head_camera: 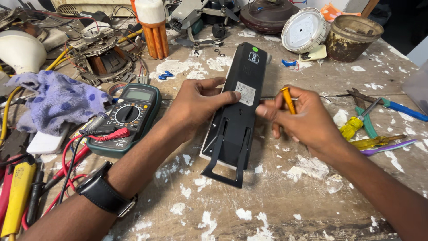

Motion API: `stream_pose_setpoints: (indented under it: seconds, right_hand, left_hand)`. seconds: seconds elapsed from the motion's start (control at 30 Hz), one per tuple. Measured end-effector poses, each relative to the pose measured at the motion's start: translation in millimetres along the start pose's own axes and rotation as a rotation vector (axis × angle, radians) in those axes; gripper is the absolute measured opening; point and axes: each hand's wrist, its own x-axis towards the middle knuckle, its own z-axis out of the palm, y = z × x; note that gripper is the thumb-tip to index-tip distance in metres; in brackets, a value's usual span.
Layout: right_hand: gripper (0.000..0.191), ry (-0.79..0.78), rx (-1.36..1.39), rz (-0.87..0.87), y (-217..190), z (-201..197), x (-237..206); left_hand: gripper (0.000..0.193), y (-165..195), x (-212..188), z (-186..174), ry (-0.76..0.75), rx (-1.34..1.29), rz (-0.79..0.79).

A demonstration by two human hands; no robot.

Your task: The person picks up a black electronic device from the workbench, opens a plastic toolbox, and selects a screwdriver. They use the screwdriver to unscrew screws from the device, remove a black bracket from its back, and turn the device over while continuing to unscrew it.

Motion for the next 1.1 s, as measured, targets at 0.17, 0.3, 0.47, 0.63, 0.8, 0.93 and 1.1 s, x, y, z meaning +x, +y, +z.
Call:
stream_pose_setpoints:
  seconds: [0.17, 0.3, 0.47, 0.63, 0.8, 0.93, 1.1]
  right_hand:
    - [0.033, 0.071, 0.113, -0.037, -9, -16, 8]
    - [0.039, 0.145, 0.196, 0.012, -13, -35, 12]
    - [0.038, 0.199, 0.329, 0.123, -11, -49, 20]
    - [0.047, 0.086, 0.373, 0.121, -11, -52, 20]
    - [0.061, 0.074, 0.215, 0.146, -15, -53, 17]
    - [0.056, 0.096, 0.247, 0.110, -13, -53, 17]
    - [0.046, 0.150, 0.373, -0.034, -6, -51, 18]
  left_hand:
    - [0.056, 3, 4, -4, 0.003, -0.183, -0.161]
    - [0.062, 3, 3, 4, -0.068, -0.265, -0.161]
    - [0.070, 2, -1, 10, -0.141, -0.166, -0.099]
    - [0.078, 3, 0, 11, -0.231, -0.150, -0.082]
    - [0.083, 6, -1, 7, -0.275, -0.106, -0.057]
    - [0.086, 7, -1, 11, -0.252, -0.119, -0.084]
    - [0.094, 6, -3, 16, -0.278, -0.043, -0.049]
